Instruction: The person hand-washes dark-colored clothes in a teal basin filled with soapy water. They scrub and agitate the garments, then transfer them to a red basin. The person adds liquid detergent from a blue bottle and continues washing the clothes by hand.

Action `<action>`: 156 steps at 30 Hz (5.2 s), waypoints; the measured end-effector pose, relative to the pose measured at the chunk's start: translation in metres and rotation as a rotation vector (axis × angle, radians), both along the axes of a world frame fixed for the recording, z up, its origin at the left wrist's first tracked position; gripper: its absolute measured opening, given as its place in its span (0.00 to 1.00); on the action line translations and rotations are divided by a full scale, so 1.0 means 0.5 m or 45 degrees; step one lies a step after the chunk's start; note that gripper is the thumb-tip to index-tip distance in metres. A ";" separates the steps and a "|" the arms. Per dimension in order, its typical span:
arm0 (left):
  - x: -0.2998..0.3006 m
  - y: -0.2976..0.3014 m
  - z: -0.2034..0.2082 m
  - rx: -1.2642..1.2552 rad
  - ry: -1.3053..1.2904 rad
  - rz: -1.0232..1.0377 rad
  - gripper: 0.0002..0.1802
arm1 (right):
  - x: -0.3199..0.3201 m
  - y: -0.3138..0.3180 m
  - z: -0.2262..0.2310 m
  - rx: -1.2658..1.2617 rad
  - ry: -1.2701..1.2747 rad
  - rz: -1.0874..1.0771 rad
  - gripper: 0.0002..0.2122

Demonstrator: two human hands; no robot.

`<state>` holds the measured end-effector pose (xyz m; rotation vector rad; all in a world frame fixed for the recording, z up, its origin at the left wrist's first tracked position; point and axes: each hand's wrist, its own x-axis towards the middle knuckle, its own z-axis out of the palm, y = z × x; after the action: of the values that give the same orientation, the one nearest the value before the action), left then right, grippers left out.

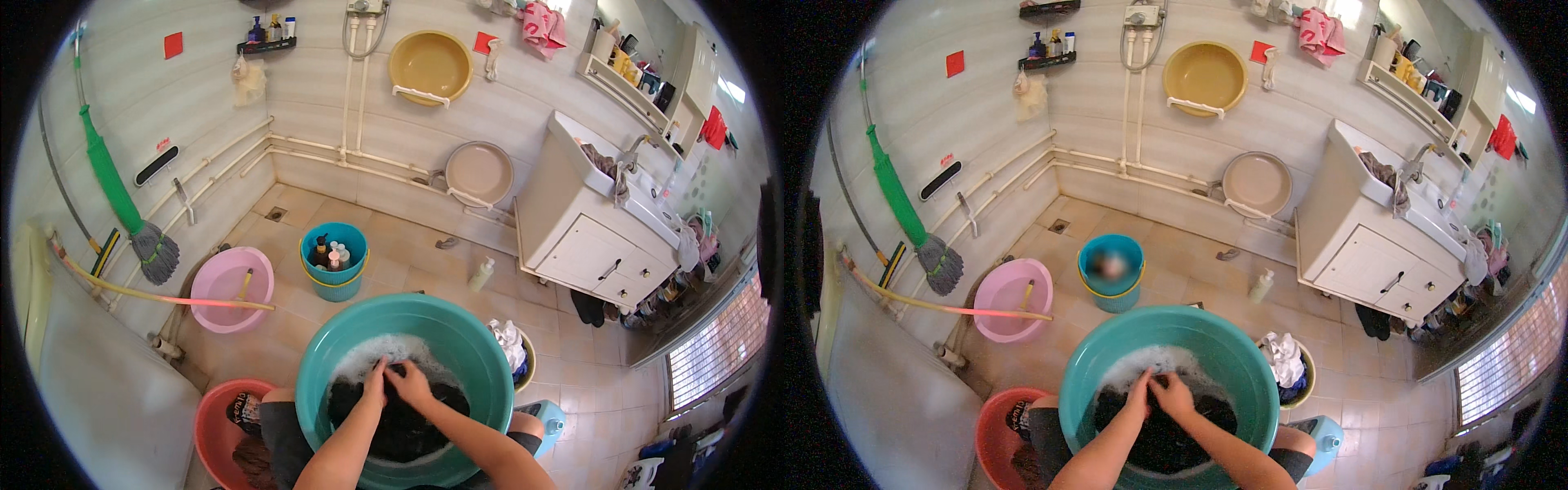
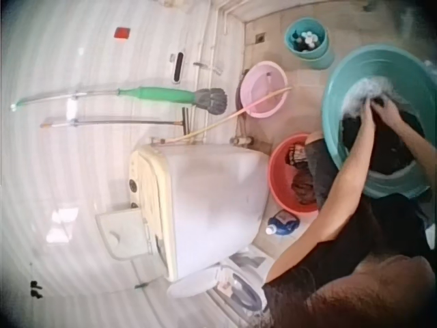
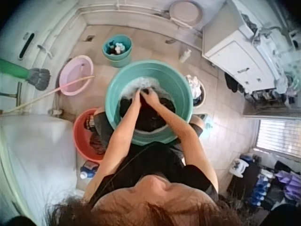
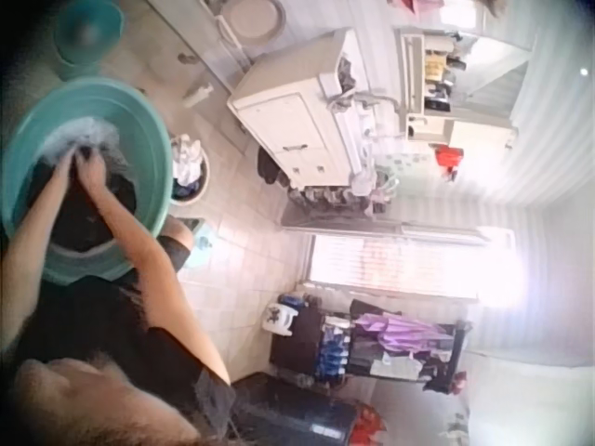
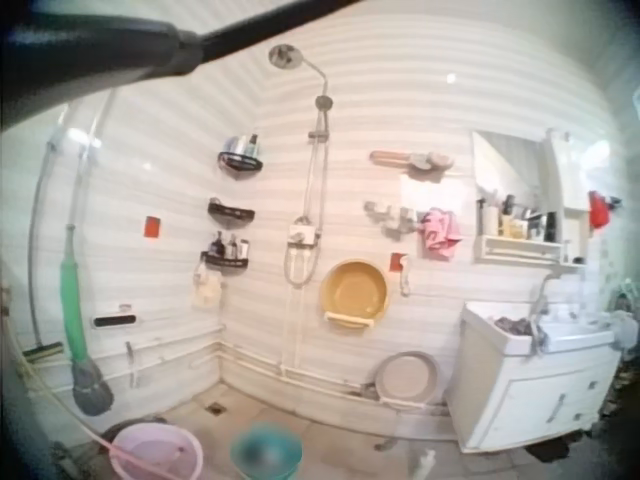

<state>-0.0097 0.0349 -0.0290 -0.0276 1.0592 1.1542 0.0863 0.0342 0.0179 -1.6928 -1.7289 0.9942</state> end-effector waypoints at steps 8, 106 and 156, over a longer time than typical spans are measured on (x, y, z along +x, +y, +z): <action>0.038 0.006 -0.045 0.017 -0.180 0.151 0.25 | -0.024 -0.033 0.061 0.421 -0.211 0.116 0.13; -0.014 -0.017 0.039 0.785 2.205 -1.062 0.33 | 0.078 0.008 -0.124 0.359 -0.811 0.294 0.28; -0.039 0.046 -0.015 0.165 -0.488 -0.334 0.26 | -0.025 -0.013 0.054 0.012 0.155 -0.023 0.15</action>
<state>-0.0290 0.0578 -0.0363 -0.0069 0.6262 0.9302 0.0739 0.0276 0.0450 -1.6046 -1.6350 1.0567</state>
